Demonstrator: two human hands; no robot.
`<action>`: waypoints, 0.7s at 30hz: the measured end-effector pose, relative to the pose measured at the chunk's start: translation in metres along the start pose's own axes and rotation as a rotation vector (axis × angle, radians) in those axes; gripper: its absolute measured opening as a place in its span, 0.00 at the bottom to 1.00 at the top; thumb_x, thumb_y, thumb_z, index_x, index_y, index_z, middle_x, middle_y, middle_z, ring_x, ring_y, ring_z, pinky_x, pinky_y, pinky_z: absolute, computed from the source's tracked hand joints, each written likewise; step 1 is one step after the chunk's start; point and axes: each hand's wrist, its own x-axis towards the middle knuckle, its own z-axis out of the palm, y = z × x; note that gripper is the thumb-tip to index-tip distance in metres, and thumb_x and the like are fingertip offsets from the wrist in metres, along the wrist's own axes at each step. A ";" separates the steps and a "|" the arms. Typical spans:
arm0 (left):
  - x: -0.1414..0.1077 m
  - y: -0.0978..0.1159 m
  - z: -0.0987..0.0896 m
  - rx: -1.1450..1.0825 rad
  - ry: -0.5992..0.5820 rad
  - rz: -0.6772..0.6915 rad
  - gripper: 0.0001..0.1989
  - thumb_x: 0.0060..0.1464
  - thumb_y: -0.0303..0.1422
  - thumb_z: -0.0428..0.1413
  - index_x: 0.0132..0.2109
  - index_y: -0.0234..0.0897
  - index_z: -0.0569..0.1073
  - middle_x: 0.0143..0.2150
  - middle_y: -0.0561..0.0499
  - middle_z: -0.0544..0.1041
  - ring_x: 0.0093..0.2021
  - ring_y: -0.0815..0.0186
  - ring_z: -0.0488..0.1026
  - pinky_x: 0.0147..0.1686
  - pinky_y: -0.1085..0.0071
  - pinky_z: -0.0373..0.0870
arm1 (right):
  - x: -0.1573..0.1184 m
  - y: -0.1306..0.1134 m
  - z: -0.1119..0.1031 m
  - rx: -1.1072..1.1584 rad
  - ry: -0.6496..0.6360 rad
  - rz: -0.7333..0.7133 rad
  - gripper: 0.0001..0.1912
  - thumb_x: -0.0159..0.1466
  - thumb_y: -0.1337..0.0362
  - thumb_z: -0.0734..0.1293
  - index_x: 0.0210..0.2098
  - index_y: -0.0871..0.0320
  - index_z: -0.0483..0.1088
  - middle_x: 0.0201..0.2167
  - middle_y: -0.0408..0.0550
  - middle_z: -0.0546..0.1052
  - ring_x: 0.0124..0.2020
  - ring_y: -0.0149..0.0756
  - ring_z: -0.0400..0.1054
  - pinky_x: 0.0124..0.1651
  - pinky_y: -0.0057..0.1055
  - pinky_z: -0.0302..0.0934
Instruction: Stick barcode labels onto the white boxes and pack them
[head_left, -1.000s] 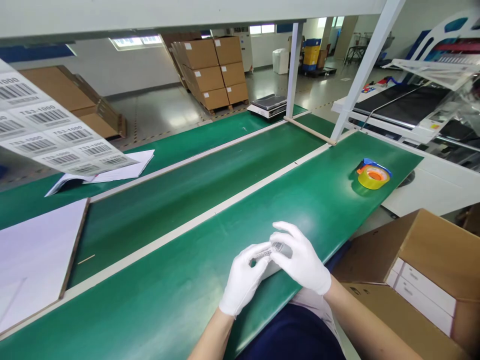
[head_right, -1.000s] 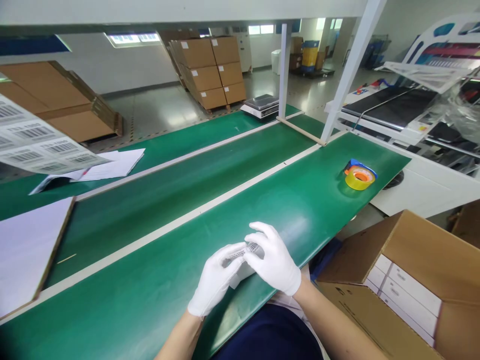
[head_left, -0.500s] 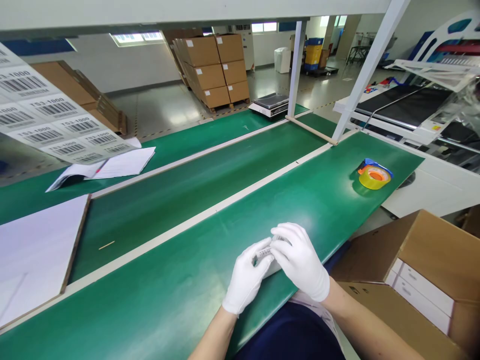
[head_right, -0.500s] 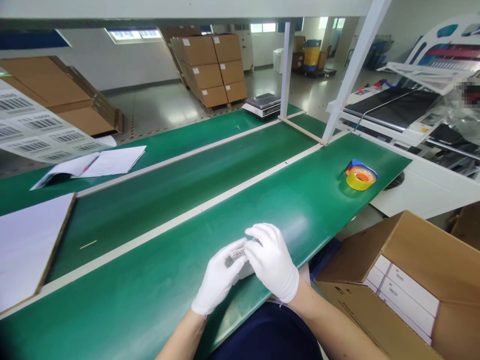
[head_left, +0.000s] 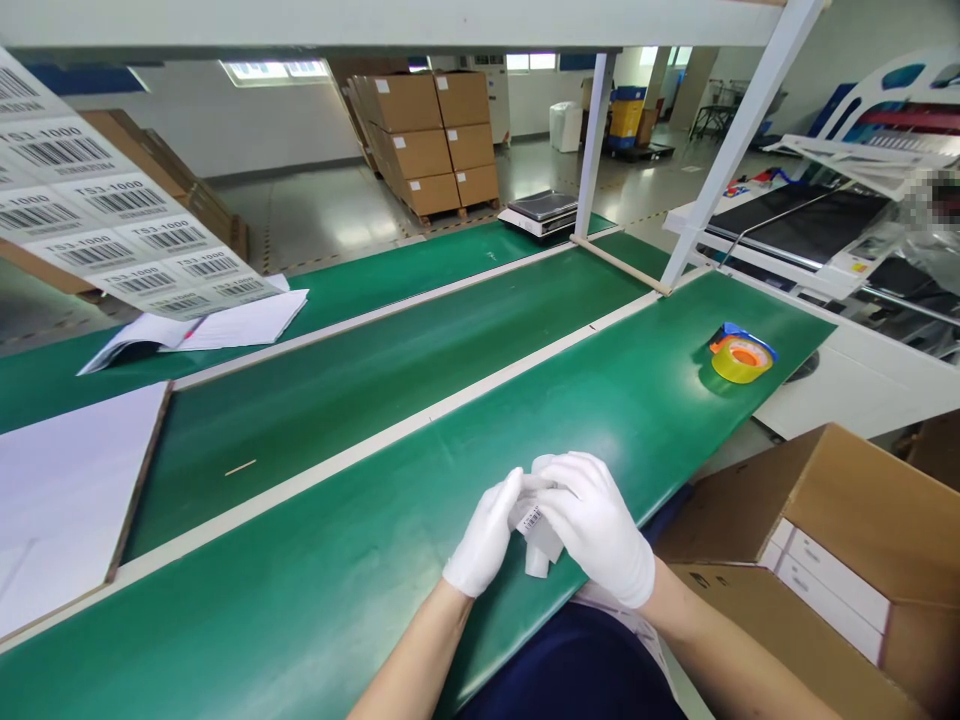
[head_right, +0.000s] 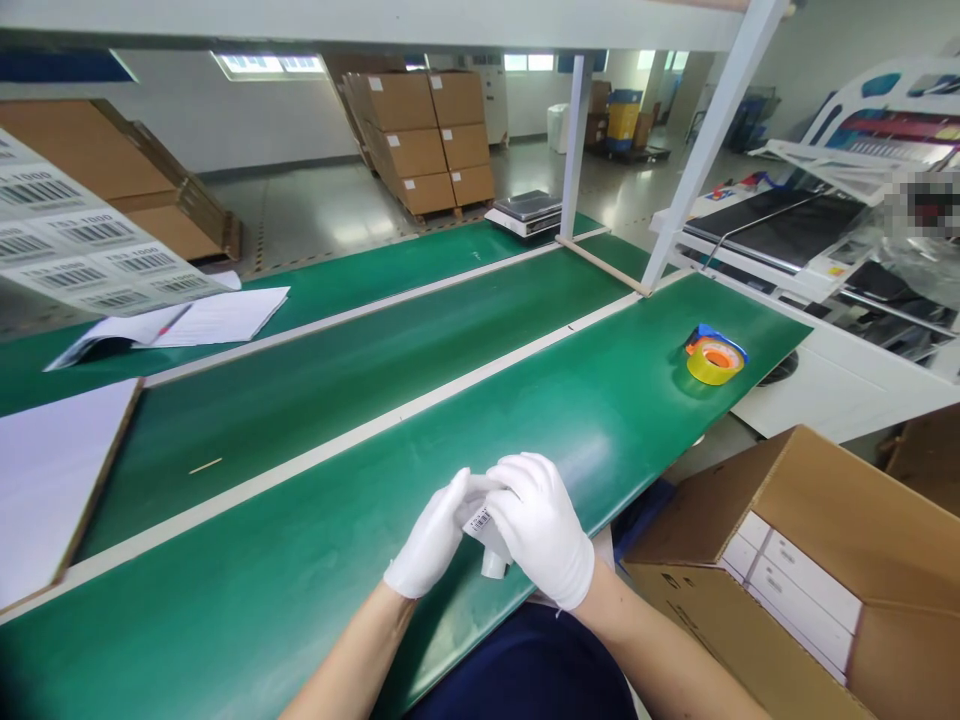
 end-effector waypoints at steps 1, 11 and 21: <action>0.002 -0.003 -0.002 -0.042 0.020 -0.011 0.34 0.66 0.59 0.50 0.48 0.30 0.83 0.43 0.41 0.84 0.44 0.53 0.80 0.50 0.57 0.77 | 0.001 -0.002 -0.002 0.004 -0.002 0.003 0.10 0.71 0.70 0.64 0.42 0.54 0.77 0.48 0.50 0.80 0.55 0.45 0.71 0.63 0.50 0.64; 0.009 -0.021 -0.061 0.081 0.337 0.080 0.19 0.57 0.48 0.64 0.36 0.34 0.77 0.39 0.47 0.79 0.41 0.61 0.74 0.42 0.70 0.69 | -0.025 0.021 -0.023 0.108 -0.036 0.275 0.04 0.69 0.67 0.67 0.39 0.53 0.75 0.54 0.52 0.77 0.56 0.49 0.71 0.58 0.51 0.70; -0.004 -0.002 -0.053 0.209 -0.031 0.167 0.11 0.58 0.40 0.62 0.38 0.38 0.71 0.40 0.50 0.76 0.43 0.61 0.73 0.44 0.67 0.71 | 0.010 0.028 0.001 0.548 -0.278 0.450 0.44 0.61 0.71 0.67 0.74 0.48 0.54 0.57 0.49 0.77 0.60 0.44 0.72 0.66 0.46 0.66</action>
